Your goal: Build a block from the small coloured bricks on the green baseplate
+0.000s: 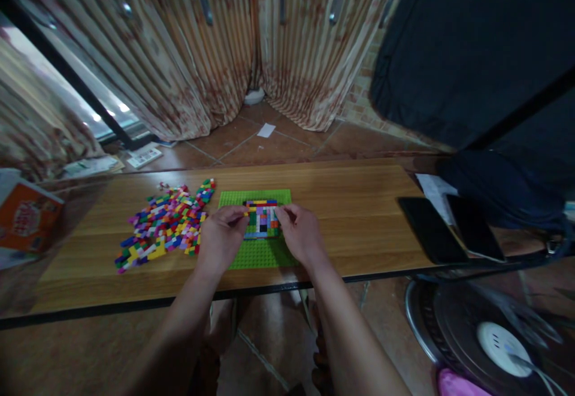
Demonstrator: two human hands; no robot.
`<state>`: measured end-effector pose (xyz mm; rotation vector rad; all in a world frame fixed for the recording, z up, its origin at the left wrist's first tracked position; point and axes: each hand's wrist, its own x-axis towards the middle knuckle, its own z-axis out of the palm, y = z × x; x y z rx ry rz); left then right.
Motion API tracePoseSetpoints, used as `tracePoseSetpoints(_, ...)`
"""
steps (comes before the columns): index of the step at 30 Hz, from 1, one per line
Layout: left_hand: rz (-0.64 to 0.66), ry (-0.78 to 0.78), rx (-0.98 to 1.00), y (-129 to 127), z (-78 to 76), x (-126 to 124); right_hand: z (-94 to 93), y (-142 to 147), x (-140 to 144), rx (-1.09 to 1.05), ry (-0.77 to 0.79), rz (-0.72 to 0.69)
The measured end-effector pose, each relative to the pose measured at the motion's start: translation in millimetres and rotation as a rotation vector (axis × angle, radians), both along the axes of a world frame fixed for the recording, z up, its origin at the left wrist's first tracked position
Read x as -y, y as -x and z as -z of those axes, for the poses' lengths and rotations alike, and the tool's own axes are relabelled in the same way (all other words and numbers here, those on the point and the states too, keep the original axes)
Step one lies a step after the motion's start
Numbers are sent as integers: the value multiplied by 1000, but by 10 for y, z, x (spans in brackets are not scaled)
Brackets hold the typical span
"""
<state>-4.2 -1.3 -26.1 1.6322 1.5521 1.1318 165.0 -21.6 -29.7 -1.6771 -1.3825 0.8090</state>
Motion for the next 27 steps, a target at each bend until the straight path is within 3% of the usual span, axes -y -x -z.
tracePoseSetpoints(8, 22, -7, -132, 16, -54, 37, -5, -7, -1, 12, -8, -4)
tracePoseSetpoints(12, -27, -1, -256, 95, -117, 70, -22, -2, 7, 28, 17, 7)
tracePoseSetpoints(21, -261, 94, -630, 594, -189, 10, 2, -7, 20, 96, 14, 0)
tracePoseSetpoints(27, -253, 144, -677, 894, -182, -23, 13, -15, 11, 147, 2, 2)
